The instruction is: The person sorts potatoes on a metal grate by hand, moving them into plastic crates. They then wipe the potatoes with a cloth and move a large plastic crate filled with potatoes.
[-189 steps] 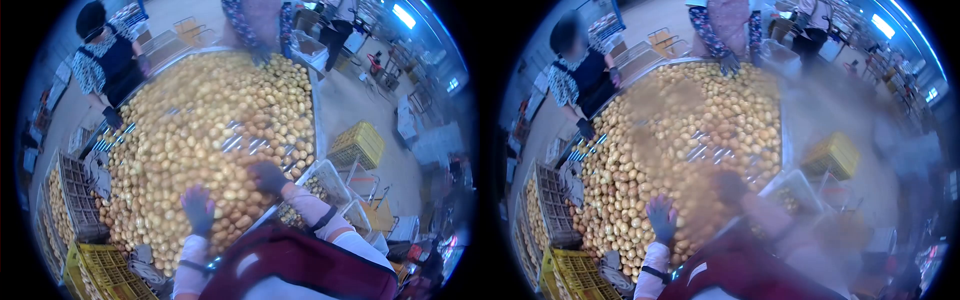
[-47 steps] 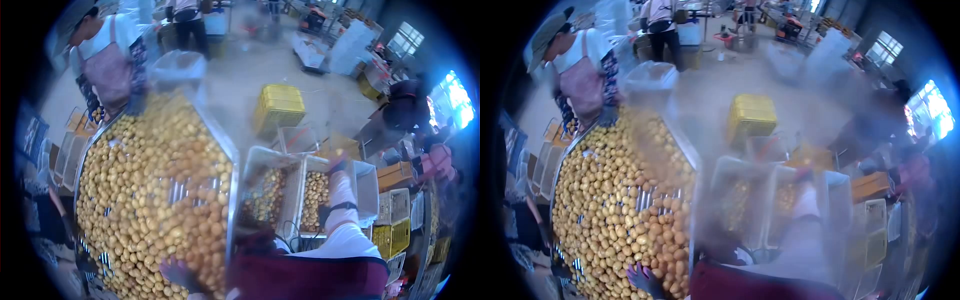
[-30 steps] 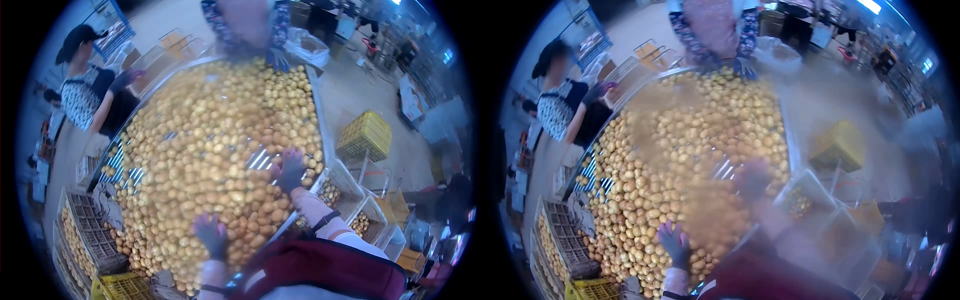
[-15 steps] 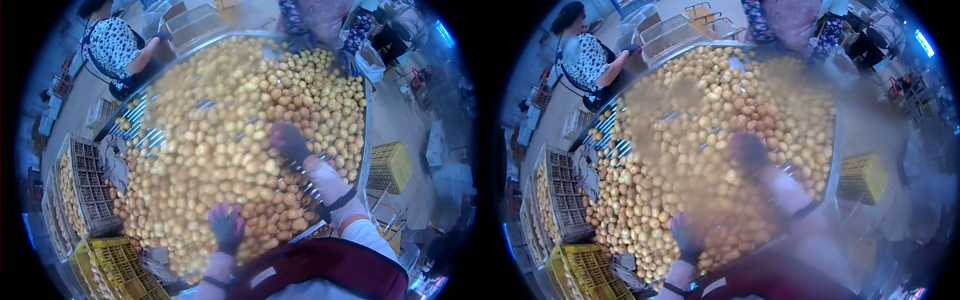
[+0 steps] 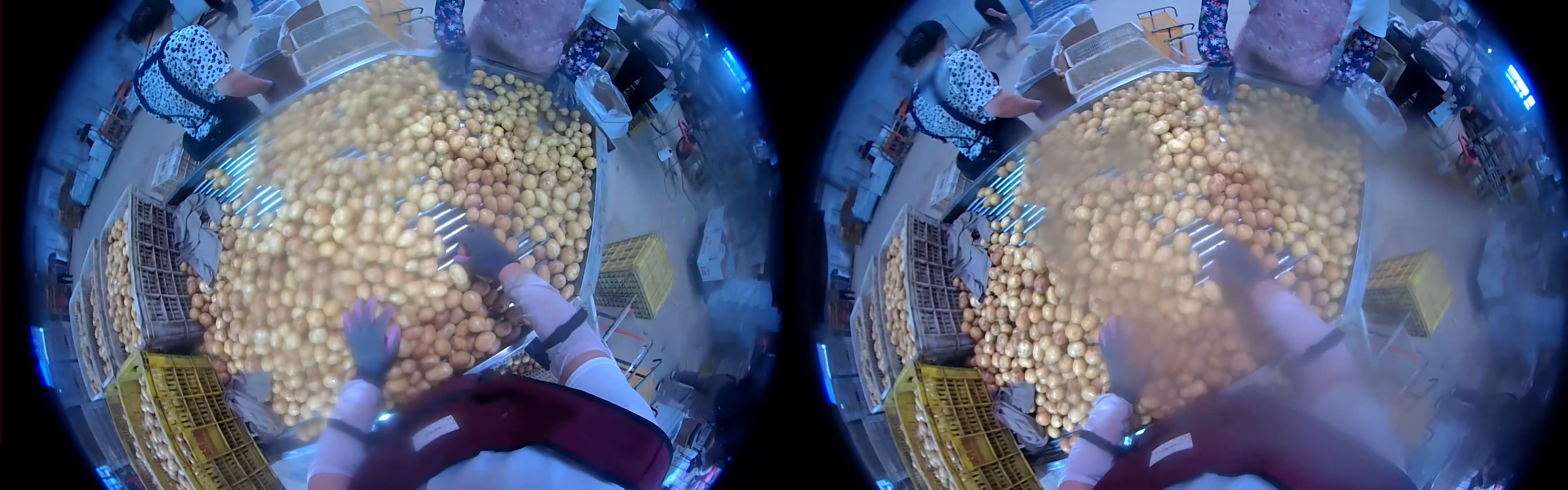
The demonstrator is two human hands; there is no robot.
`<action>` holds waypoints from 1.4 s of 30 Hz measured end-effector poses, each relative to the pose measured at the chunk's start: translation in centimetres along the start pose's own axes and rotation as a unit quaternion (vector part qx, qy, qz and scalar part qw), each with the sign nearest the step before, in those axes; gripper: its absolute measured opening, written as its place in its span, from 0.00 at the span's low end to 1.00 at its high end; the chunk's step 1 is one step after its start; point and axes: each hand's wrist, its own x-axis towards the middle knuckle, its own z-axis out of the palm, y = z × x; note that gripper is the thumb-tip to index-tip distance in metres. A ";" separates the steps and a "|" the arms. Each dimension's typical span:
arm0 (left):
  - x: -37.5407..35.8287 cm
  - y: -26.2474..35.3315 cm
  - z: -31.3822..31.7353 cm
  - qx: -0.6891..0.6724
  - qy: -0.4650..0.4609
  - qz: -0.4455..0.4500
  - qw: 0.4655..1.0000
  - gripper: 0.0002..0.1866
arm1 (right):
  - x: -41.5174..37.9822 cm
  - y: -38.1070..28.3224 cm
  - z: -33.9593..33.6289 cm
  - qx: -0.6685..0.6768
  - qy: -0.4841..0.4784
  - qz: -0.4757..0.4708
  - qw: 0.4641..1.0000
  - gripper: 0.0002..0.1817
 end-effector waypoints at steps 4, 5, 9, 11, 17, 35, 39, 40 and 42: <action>-0.5 0.2 -0.1 0.040 -0.012 0.018 0.999 0.20 | -2.8 0.4 -1.5 0.039 0.012 0.008 0.999 0.20; -0.5 0.2 0.5 0.050 -0.014 0.016 0.999 0.20 | -3.1 0.0 -2.0 0.061 0.049 0.011 0.997 0.20; 0.4 5.6 -6.4 -0.541 -0.116 -0.221 0.803 0.27 | -4.7 -6.4 -3.4 0.201 0.211 -0.031 0.956 0.23; 1.3 8.3 -9.5 -0.779 -0.144 -0.271 0.547 0.33 | -6.7 -9.9 -2.6 0.297 0.059 -0.030 0.952 0.26; 2.0 3.6 -9.2 -0.378 0.018 0.096 0.921 0.25 | -10.9 -14.6 -4.7 0.232 -0.025 -0.136 0.963 0.43; -2.6 -1.6 -4.9 -0.095 0.149 -0.033 0.984 0.15 | 6.5 9.3 1.5 -0.181 0.350 0.018 0.919 0.25; -2.4 -0.8 -5.3 -0.120 0.098 -0.105 0.982 0.15 | 2.4 -3.8 -0.8 0.004 0.216 -0.106 0.971 0.26; -2.2 -0.7 -5.4 -0.126 0.097 -0.107 0.981 0.15 | 1.3 -4.9 -0.5 0.038 0.172 -0.146 0.974 0.27; -2.0 -0.6 -5.4 -0.136 0.097 -0.111 0.980 0.14 | -2.1 -4.1 1.9 0.054 0.070 -0.094 0.992 0.27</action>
